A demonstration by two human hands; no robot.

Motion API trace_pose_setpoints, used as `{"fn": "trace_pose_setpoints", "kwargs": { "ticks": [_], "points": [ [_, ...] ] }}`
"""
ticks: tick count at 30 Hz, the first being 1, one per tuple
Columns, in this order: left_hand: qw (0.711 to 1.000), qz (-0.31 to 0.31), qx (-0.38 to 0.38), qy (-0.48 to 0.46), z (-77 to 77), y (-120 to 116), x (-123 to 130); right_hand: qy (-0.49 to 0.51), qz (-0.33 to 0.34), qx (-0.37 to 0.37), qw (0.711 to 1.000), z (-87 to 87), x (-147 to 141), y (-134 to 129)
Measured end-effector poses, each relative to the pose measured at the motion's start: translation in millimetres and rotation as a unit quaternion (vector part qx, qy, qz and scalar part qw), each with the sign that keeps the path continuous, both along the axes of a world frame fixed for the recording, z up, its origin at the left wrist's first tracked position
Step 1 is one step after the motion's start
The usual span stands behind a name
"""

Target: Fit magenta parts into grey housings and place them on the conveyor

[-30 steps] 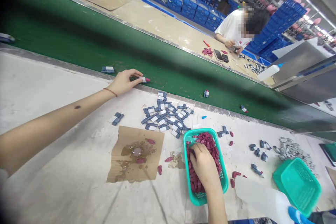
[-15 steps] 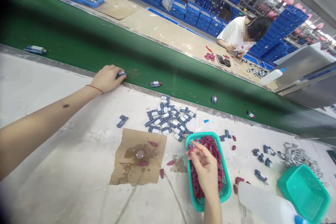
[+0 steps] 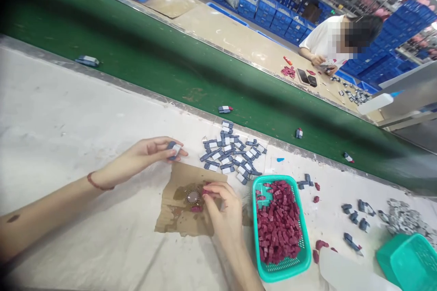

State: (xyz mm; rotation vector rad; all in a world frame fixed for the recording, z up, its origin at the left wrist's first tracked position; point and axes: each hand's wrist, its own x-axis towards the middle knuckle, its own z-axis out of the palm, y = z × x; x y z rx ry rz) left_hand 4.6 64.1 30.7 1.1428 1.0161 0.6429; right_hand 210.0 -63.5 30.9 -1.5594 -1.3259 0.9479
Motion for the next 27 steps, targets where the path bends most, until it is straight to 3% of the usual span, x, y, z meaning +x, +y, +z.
{"fn": "trace_pose_setpoints", "kwargs": {
  "ticks": [5, 9, 14, 21, 27],
  "points": [
    [0.999, 0.036, -0.016, -0.031, -12.1, -33, 1, -0.142, 0.14, 0.137, 0.97, -18.1, -8, 4],
    [0.998, 0.044, -0.043, -0.028, -17.4, -48, 3, -0.24, 0.19, 0.204, 0.93, -23.8, -8, 3],
    [0.997, 0.032, -0.057, -0.039, -25.7, -54, 5, -0.31, 0.214, 0.207, 0.903, -25.4, -10, 0],
    [0.999, 0.022, -0.033, -0.021, -37.8, -62, 5, -0.365, 0.225, 0.173, 0.887, -22.3, -13, -2],
    [0.999, -0.039, -0.002, -0.026, -37.2, -66, 1, -0.394, 0.222, 0.165, 0.876, -19.3, -15, 2]
  ]
}}
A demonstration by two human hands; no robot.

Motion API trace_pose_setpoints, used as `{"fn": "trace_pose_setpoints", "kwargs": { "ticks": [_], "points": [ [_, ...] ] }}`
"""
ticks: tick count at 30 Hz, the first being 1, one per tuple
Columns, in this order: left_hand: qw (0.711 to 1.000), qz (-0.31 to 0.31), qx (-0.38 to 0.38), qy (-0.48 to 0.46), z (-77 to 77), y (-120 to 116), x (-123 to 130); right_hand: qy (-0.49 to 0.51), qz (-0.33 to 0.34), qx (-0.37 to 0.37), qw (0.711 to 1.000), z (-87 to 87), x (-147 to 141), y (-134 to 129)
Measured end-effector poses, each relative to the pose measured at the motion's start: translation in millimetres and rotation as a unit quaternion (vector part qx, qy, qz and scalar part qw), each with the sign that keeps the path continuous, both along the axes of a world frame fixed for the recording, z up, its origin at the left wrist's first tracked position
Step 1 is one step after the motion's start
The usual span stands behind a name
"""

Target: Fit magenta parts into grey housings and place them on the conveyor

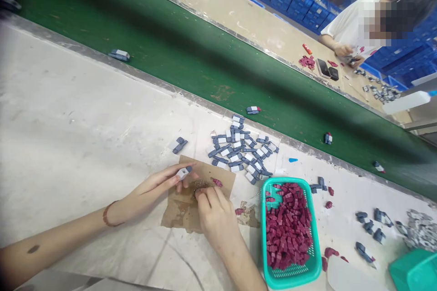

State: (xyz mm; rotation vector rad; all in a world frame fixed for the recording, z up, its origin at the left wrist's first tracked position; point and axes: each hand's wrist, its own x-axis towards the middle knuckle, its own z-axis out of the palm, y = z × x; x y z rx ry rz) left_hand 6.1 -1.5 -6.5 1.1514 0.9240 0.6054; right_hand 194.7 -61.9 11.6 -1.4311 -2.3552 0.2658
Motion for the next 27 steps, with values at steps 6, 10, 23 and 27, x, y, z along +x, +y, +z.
{"fn": "trace_pose_setpoints", "kwargs": {
  "ticks": [6, 10, 23, 27],
  "points": [
    [0.999, -0.002, 0.001, -0.054, -2.2, 1, 2, -0.007, 0.01, -0.013, 1.0, -0.1, 1, 1],
    [0.999, 0.032, 0.011, -0.023, -4.6, 0, 4, -0.008, -0.003, -0.007, 1.0, 0.4, 0, 0],
    [0.998, -0.031, 0.047, -0.014, -1.7, -3, 1, 0.402, -0.137, -0.178, 0.888, 6.3, 15, 6],
    [0.996, -0.052, -0.026, -0.071, -0.9, -6, 3, 0.519, -0.171, -0.215, 0.81, 6.6, 13, 5]
  ]
}}
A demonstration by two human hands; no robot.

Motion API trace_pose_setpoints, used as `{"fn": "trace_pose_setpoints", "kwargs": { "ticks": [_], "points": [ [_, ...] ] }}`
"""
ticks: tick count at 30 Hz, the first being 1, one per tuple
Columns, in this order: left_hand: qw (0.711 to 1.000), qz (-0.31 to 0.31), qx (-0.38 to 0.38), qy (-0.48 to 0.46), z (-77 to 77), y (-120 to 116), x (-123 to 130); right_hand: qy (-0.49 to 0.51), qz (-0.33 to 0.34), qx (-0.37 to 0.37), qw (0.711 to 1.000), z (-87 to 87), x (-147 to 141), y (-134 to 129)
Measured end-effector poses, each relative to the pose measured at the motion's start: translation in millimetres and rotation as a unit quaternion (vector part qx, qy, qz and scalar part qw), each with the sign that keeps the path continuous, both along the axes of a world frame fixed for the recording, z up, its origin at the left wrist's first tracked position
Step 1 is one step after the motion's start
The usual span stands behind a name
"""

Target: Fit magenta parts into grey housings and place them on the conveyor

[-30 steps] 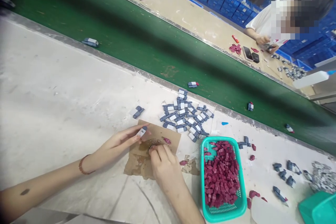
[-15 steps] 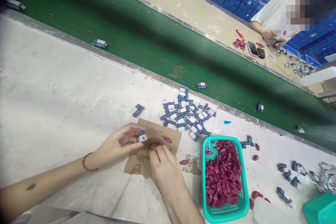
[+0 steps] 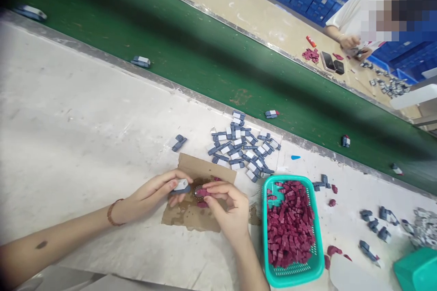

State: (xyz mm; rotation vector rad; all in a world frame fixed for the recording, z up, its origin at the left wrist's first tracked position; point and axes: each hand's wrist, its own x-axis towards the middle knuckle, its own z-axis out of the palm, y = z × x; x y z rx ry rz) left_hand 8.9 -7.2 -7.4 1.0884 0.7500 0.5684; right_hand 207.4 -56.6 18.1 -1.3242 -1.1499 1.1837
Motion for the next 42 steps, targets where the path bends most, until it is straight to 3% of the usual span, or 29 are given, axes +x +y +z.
{"fn": "trace_pose_setpoints", "kwargs": {
  "ticks": [6, 13, 24, 27, 30, 35, 39, 42],
  "points": [
    [0.994, -0.054, -0.084, -0.034, 6.5, -1, 4, 0.02, 0.0, 0.009, 1.0, -1.7, -11, -2],
    [0.995, -0.07, -0.07, -0.02, 4.8, -3, 5, -0.005, 0.01, 0.018, 1.0, -2.2, -16, 0],
    [0.998, -0.055, -0.031, -0.018, -0.7, -5, 5, -0.116, 0.043, 0.099, 0.987, -0.2, -15, 1],
    [0.998, -0.067, 0.005, 0.006, 0.6, -6, 4, -0.091, 0.034, 0.022, 0.995, 0.5, -14, -1],
    [0.991, -0.081, 0.089, 0.051, 3.5, -6, 1, -0.039, 0.025, -0.057, 0.997, -3.5, -16, -5],
    [0.979, -0.087, 0.162, 0.089, 6.4, -6, -1, -0.042, 0.032, -0.05, 0.997, -9.0, -22, -7],
    [0.982, -0.102, 0.141, 0.079, 7.7, -6, 0, -0.126, 0.059, 0.007, 0.99, 8.3, -15, -6],
    [0.984, -0.112, 0.11, 0.078, 10.1, -5, 0, -0.253, 0.045, 0.071, 0.964, 30.4, 11, -12]
  ]
}}
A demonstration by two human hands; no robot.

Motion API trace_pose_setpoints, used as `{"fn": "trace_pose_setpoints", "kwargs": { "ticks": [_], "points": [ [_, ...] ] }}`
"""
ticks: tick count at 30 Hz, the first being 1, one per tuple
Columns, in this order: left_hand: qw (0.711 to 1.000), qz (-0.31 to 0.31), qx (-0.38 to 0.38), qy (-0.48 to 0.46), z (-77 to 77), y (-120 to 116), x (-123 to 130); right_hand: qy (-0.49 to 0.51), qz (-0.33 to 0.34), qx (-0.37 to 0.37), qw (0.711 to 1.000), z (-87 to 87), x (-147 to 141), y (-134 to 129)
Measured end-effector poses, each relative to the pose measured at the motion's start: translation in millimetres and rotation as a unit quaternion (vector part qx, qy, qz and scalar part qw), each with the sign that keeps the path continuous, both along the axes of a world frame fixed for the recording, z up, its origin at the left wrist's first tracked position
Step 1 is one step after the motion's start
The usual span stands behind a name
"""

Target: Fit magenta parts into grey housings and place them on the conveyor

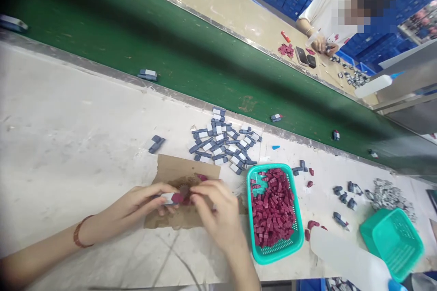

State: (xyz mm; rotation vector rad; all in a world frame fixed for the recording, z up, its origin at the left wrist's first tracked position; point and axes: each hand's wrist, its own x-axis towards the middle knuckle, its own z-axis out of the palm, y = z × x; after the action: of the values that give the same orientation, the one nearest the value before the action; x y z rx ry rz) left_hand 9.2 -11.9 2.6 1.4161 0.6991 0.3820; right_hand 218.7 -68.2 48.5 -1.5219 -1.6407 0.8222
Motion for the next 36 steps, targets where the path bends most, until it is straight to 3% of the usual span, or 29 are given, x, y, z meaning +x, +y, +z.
{"fn": "trace_pose_setpoints", "kwargs": {
  "ticks": [2, 5, 7, 9, 14, 19, 23, 26, 30, 36],
  "points": [
    [0.999, 0.026, -0.021, 0.02, 2.3, 3, -2, -0.111, -0.074, 0.042, 0.99, 9.4, 28, -8],
    [0.993, 0.099, -0.034, 0.058, 7.5, 12, -5, -0.279, -0.156, -0.003, 0.948, 7.8, 70, -21],
    [0.987, 0.138, -0.024, 0.077, 13.1, 20, -6, -0.333, -0.152, -0.05, 0.929, -1.1, 90, -26],
    [0.982, 0.16, 0.005, 0.096, 19.7, 31, -6, -0.338, -0.132, -0.077, 0.929, -11.1, 101, -27],
    [0.959, 0.183, 0.171, 0.133, 26.6, 84, 7, -0.282, -0.13, -0.083, 0.947, -19.8, 101, -23],
    [0.907, 0.212, 0.33, 0.154, 7.6, 165, 41, -0.138, -0.195, -0.115, 0.964, -11.8, 99, -29],
    [0.869, 0.178, 0.426, 0.181, -7.2, 209, 68, -0.056, -0.232, -0.1, 0.966, -6.2, 97, -33],
    [0.858, 0.159, 0.45, 0.192, -14.3, 223, 75, -0.007, -0.258, -0.079, 0.963, -2.0, 92, -34],
    [0.854, 0.157, 0.451, 0.205, -20.4, 230, 61, 0.066, -0.292, -0.076, 0.951, 3.5, 79, -39],
    [0.884, 0.19, 0.38, 0.197, -15.1, 236, 33, 0.091, -0.23, -0.062, 0.967, 12.3, 38, -33]
  ]
}}
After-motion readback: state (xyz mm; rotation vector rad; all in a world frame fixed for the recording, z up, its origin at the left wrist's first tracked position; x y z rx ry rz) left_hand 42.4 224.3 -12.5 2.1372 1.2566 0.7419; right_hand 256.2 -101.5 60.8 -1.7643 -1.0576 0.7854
